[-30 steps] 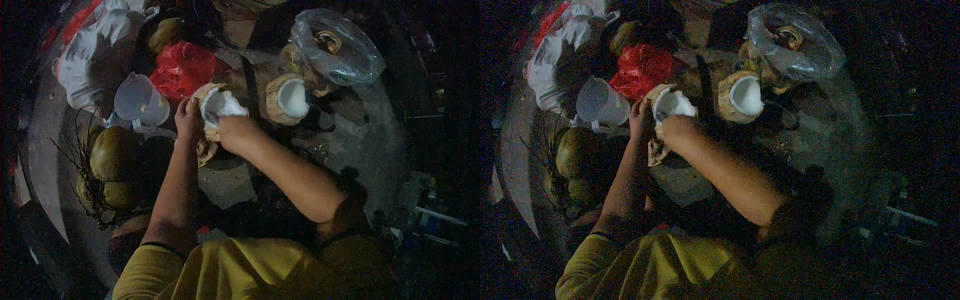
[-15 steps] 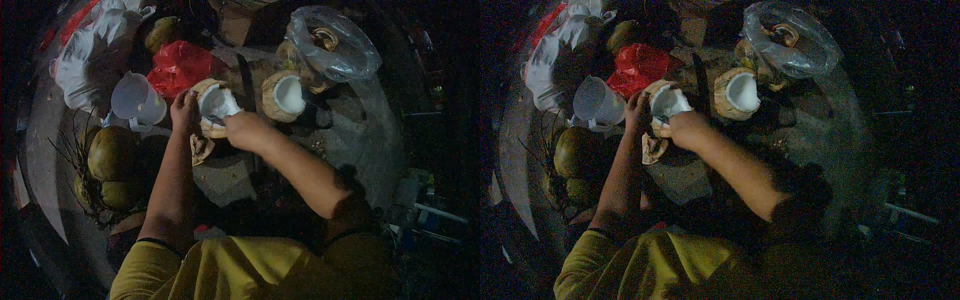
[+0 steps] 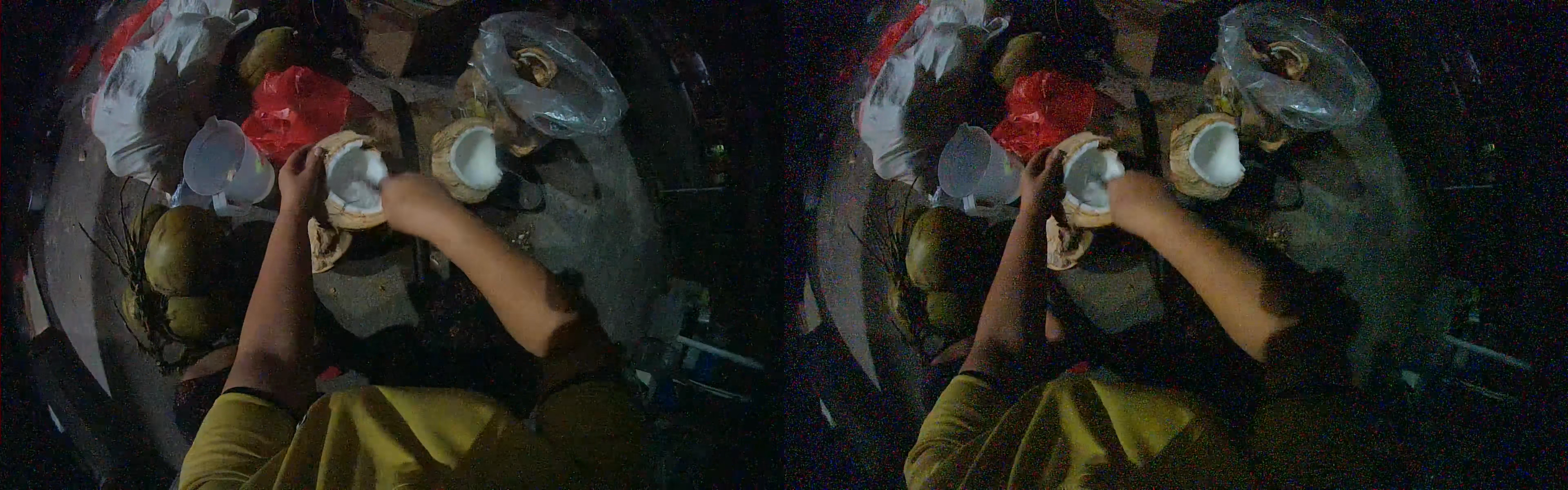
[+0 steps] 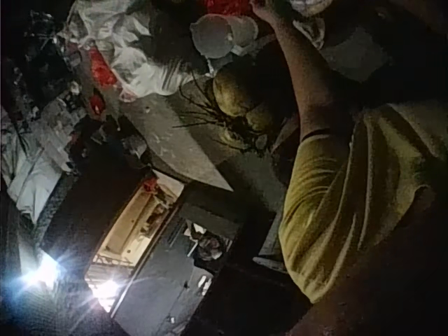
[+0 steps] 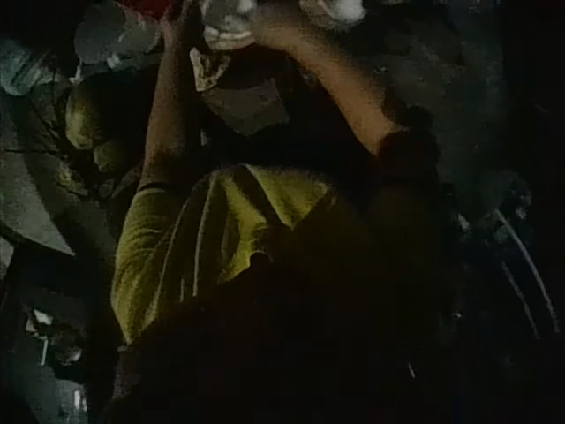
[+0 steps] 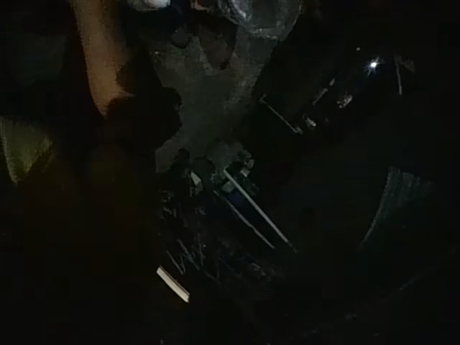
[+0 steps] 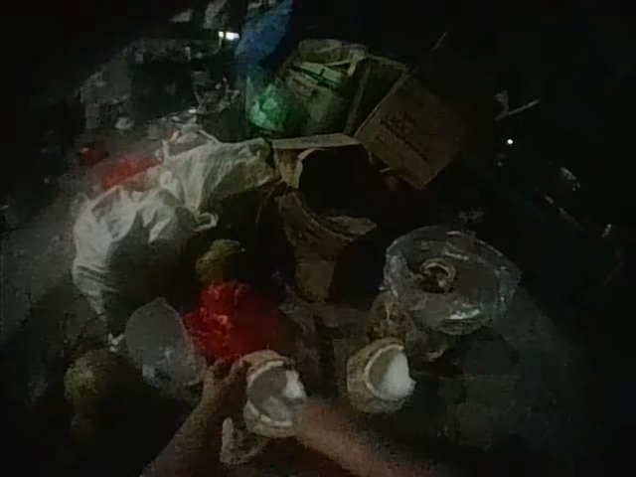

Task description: The person scoops meat out of a coconut shell using a spoon and places it into a small plastic bag.

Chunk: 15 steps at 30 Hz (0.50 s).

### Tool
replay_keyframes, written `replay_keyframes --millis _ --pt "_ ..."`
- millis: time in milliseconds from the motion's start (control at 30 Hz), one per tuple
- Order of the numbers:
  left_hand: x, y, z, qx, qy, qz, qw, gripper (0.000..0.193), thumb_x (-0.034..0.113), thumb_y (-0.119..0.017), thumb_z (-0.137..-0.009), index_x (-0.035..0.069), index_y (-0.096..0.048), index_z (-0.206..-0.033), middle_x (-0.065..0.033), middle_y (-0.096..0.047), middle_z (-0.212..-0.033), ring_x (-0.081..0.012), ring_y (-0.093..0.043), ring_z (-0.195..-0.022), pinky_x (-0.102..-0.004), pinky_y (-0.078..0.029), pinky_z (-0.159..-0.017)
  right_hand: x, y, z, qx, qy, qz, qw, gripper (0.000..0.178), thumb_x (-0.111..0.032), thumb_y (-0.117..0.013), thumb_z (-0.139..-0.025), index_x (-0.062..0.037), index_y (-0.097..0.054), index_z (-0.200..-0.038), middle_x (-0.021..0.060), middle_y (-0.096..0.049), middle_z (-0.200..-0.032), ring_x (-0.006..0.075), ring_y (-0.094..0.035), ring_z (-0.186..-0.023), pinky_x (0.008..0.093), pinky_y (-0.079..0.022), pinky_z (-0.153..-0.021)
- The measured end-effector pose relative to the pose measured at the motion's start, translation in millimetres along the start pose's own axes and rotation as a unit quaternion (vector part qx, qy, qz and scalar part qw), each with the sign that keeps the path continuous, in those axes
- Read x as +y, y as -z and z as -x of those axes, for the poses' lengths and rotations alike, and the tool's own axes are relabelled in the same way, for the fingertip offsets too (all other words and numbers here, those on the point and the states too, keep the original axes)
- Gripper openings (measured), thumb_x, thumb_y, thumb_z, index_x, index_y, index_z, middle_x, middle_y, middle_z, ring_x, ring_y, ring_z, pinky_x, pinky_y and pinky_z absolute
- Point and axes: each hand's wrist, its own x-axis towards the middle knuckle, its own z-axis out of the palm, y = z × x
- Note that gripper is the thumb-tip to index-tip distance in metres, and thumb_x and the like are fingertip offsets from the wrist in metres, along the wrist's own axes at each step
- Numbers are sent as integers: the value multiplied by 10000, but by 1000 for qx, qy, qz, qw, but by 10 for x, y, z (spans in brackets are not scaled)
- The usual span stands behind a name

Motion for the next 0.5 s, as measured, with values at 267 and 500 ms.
replay_keyframes --millis 267,500 --pt "37 -12 18 11 -21 18 1000 301 204 -544 -734 -22 -512 -931 -71 -551 -756 -120 -500 -649 -226 -396 -585 -296 -105 108 -30 42 10 999 181 -95 -421 -677 5 -560 -734 190 -546 -777 307 -540 -730 380 -429 -634" --pt "213 -164 135 31 -64 -15 997 287 191 -536 -738 -28 -513 -923 -75 -560 -771 -141 -506 -661 -243 -396 -612 -195 21 -76 -12 -36 -77 996 187 -93 -420 -672 15 -549 -754 183 -554 -753 303 -551 -697 395 -434 -619"
